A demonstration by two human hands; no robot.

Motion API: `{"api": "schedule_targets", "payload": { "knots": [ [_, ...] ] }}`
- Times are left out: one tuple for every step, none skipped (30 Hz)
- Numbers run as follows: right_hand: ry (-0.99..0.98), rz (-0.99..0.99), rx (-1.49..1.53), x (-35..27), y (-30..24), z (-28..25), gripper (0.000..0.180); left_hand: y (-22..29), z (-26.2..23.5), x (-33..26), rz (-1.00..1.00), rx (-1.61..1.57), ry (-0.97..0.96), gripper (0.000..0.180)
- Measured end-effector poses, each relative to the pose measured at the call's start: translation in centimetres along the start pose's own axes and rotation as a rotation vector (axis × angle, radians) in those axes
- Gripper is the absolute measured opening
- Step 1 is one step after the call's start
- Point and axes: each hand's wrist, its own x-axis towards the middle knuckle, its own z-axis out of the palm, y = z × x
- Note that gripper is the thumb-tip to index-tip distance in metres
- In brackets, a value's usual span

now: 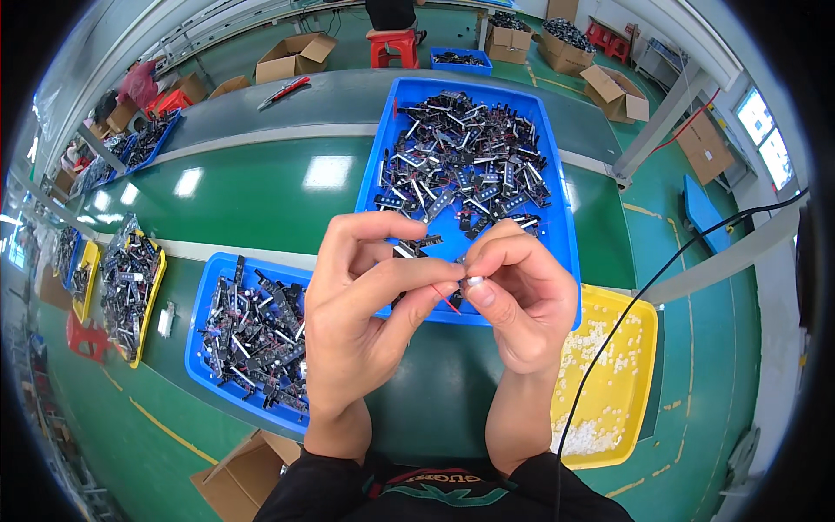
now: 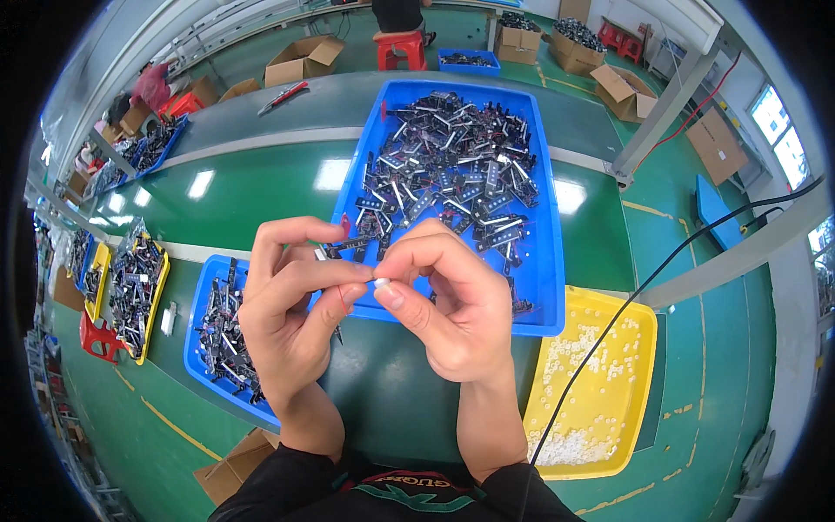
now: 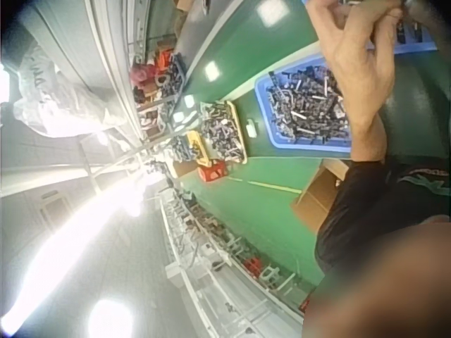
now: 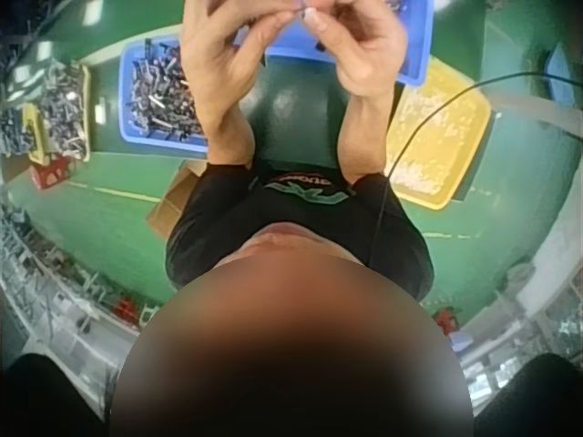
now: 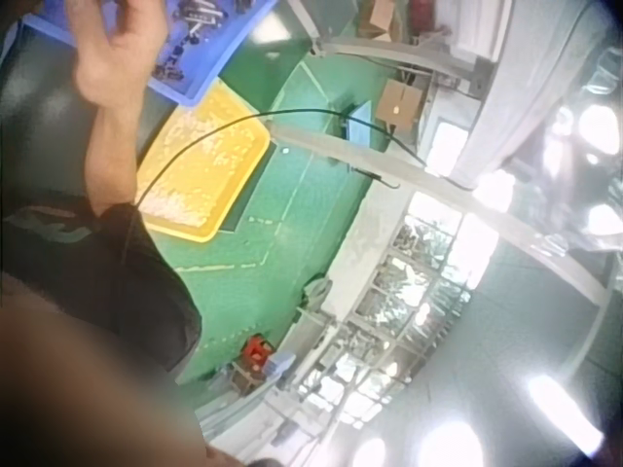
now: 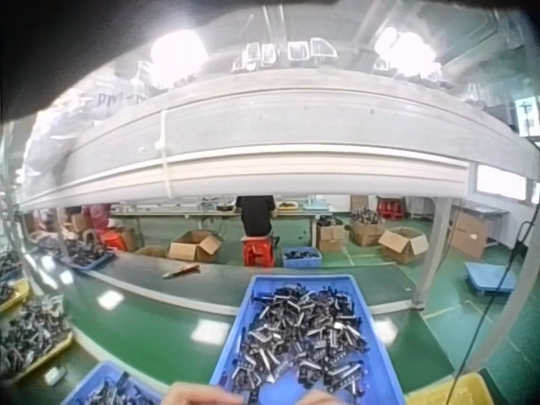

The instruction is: The person assembles small electronic components by hand. They pick up circuit boards from a blue bin and attach small white cylindrical parts from a yellow bin, inserting them into the boards and placing the finished units back into the bin.

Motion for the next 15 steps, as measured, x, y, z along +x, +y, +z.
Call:
{"api": "schedule_targets", "payload": {
  "knots": [
    [-0.01,-0.018,-0.013,0.0,0.1,-0.1,0.016,-0.1,0.1,0.1,0.004,-0.018,-0.011,0.014],
    [-0.024,-0.036,-0.022,0.0,0.2,0.0,0.015,-0.2,0.0,0.1,0.007,-0.032,-0.02,0.014],
    [-0.003,-0.022,-0.008,0.1,0.2,0.2,0.014,-0.2,-0.1,0.1,-0.022,-0.064,-0.029,0.015],
    [0.015,-0.007,0.008,0.1,0.1,0.5,0.013,-0.1,-0.2,0.0,-0.052,-0.093,-0.037,0.015],
    [0.03,0.019,0.034,0.0,0.1,1.1,0.013,0.0,-0.6,-0.3,-0.093,-0.113,-0.041,0.016],
    [0.011,0.003,-0.057,0.0,0.1,1.2,0.012,-0.1,-0.7,-0.5,-0.099,-0.118,-0.047,0.016],
    [-0.013,-0.014,-0.146,0.1,-0.2,0.9,0.012,-0.3,-0.8,-0.6,-0.107,-0.121,-0.051,0.017],
    [-0.033,-0.024,-0.226,0.0,-0.4,0.5,0.011,-0.3,-1.1,-1.0,-0.125,-0.119,-0.06,0.017],
    [-0.092,-0.037,-0.31,0.1,-0.5,0.6,0.011,-0.2,-1.7,-1.6,-0.16,-0.095,-0.068,0.017],
    [-0.134,0.042,-0.323,-0.1,-0.6,0.9,0.012,-0.2,-2.3,-2.6,-0.192,-0.058,-0.059,0.018],
    [-0.17,0.115,-0.343,-0.4,-0.8,1.3,0.013,-0.2,-3.1,-3.3,-0.209,0.017,-0.064,0.018],
    [-0.211,0.181,-0.352,-0.5,-0.7,1.9,0.014,-0.1,-4.3,-3.8,-0.225,0.104,-0.07,0.018],
    [-0.255,0.21,-0.399,-0.5,-0.4,2.5,0.02,-0.3,-5.6,-4.5,-0.239,0.21,-0.051,0.017],
    [-0.293,0.192,-0.507,-0.5,-0.4,3.1,0.021,-0.7,-7.0,-5.1,-0.243,0.305,-0.038,0.017],
    [-0.326,0.173,-0.634,-0.6,-0.3,3.6,0.022,-1.6,-8.2,-5.8,-0.307,0.365,0.005,0.015]
  ]
}}
